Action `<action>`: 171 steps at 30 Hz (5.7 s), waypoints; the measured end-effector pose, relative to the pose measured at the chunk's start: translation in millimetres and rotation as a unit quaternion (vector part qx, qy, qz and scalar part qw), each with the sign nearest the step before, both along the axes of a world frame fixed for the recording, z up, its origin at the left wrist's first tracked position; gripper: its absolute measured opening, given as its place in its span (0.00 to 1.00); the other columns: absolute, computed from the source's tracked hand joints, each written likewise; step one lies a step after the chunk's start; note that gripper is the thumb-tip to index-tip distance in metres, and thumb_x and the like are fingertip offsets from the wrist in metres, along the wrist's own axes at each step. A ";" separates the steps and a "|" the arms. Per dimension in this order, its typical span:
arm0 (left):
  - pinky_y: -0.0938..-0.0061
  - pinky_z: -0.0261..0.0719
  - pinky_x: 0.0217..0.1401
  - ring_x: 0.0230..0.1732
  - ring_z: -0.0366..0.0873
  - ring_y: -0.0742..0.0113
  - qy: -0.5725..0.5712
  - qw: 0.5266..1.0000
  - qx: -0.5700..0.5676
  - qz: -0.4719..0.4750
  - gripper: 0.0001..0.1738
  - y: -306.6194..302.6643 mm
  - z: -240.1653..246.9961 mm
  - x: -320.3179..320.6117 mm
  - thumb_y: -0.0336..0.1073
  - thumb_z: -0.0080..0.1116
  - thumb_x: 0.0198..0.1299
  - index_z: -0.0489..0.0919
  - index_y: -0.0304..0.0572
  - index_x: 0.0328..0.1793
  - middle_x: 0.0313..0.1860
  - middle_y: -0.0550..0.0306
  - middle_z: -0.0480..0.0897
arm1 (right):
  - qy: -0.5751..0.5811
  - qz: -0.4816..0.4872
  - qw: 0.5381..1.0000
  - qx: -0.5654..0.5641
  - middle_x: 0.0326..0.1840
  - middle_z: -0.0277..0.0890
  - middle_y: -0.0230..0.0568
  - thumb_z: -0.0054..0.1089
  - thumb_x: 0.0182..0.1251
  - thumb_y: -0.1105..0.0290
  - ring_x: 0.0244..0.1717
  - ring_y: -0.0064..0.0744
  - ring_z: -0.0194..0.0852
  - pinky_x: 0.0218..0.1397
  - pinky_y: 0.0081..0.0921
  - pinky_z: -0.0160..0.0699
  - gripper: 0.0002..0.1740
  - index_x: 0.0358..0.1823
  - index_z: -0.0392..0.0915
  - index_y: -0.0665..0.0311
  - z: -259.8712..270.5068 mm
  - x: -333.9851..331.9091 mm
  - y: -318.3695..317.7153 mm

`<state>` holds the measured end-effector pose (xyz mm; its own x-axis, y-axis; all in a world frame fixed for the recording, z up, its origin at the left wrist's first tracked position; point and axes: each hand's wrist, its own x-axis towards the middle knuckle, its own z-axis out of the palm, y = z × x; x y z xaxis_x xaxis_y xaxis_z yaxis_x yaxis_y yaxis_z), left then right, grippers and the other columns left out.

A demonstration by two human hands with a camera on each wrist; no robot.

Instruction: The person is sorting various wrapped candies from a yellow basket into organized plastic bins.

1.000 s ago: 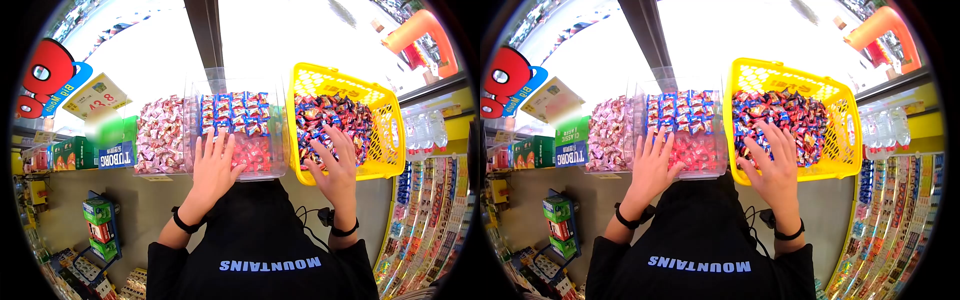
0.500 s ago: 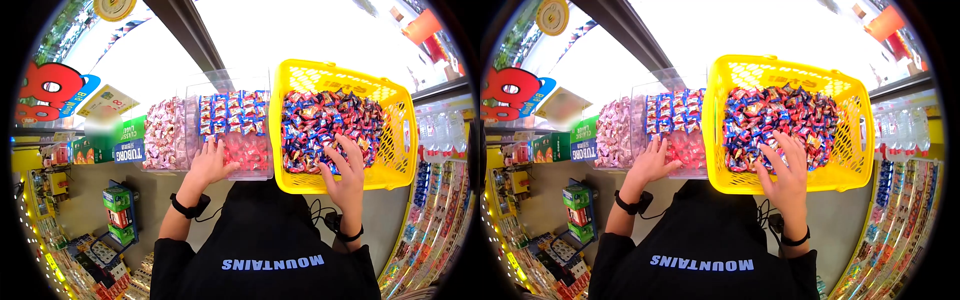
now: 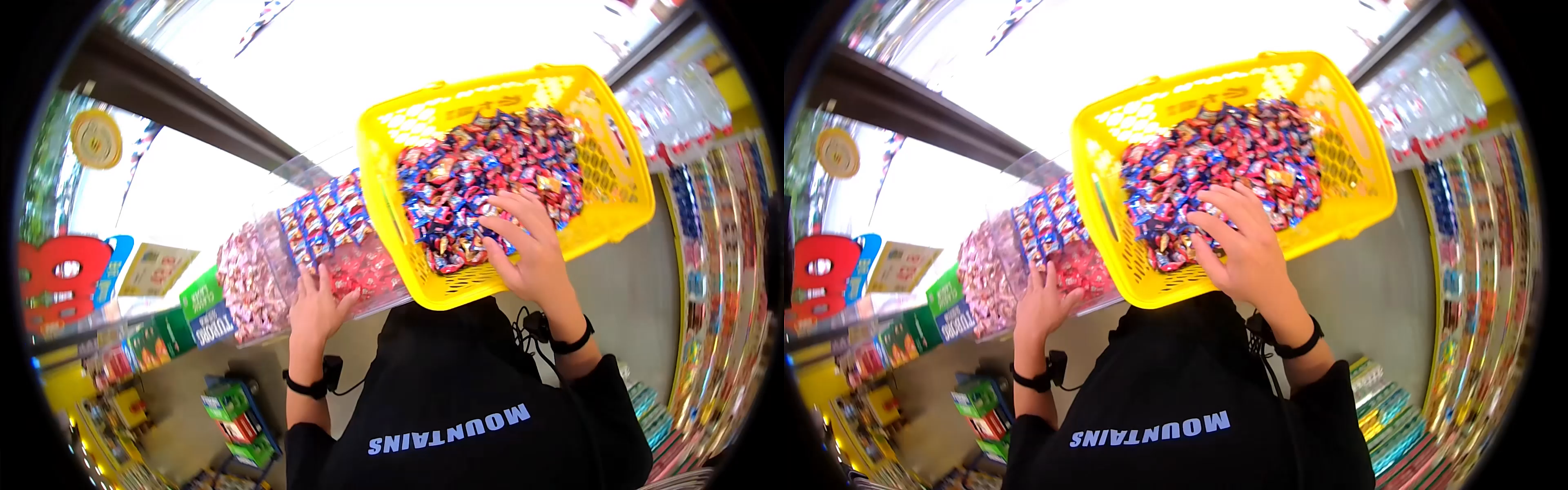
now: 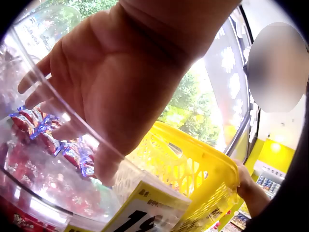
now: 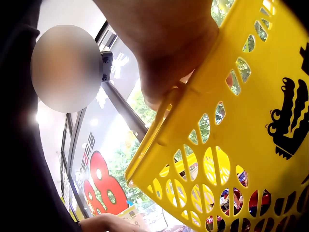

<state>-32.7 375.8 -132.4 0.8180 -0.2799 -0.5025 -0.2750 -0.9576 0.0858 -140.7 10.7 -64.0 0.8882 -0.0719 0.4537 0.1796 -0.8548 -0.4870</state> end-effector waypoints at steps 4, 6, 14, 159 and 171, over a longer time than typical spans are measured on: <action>0.43 0.66 0.87 0.86 0.67 0.34 -0.147 0.980 -0.086 -0.103 0.46 0.2 28.3 -1.0 0.58 0.70 0.69 0.71 0.39 0.86 0.88 0.27 0.65 | -0.029 -0.033 0.999 -0.010 0.66 0.84 0.45 0.74 0.64 0.73 0.71 0.54 0.81 0.81 0.55 0.75 0.15 0.52 0.89 0.60 -3.4 -2.3 5.2; 0.41 0.61 0.88 0.86 0.66 0.35 -0.257 0.949 -0.146 -0.112 0.42 -9.7 45.4 2.3 0.53 0.71 0.70 0.73 0.41 0.85 0.88 0.34 0.66 | -0.033 -0.033 0.999 -0.010 0.66 0.84 0.45 0.74 0.64 0.72 0.71 0.54 0.80 0.80 0.54 0.76 0.15 0.52 0.89 0.60 -5.4 -2.0 6.3; 0.36 0.54 0.90 0.88 0.61 0.34 -0.287 0.871 -0.359 -0.173 0.38 -81.7 75.1 -10.1 0.46 0.73 0.68 0.75 0.46 0.83 0.87 0.38 0.68 | -0.091 0.000 0.995 -0.033 0.62 0.84 0.44 0.74 0.63 0.71 0.68 0.51 0.80 0.76 0.53 0.77 0.14 0.50 0.87 0.60 -16.4 1.0 10.3; 0.32 0.42 0.93 0.91 0.50 0.30 -0.348 0.860 -0.369 -0.059 0.34 101.6 -13.1 38.6 0.35 0.60 0.70 0.72 0.39 0.83 0.89 0.34 0.60 | 0.202 0.168 0.893 -0.366 0.77 0.76 0.46 0.76 0.54 0.66 0.79 0.53 0.70 0.72 0.58 0.73 0.10 0.38 0.94 0.56 -92.3 161.2 254.3; 0.30 0.43 0.92 0.91 0.51 0.32 -0.333 0.864 -0.375 -0.049 0.35 99.9 -11.2 37.2 0.34 0.62 0.67 0.73 0.41 0.81 0.88 0.35 0.62 | 0.129 0.169 0.932 -0.294 0.75 0.77 0.51 0.75 0.56 0.67 0.76 0.51 0.72 0.72 0.51 0.73 0.07 0.36 0.93 0.56 -75.2 150.0 249.7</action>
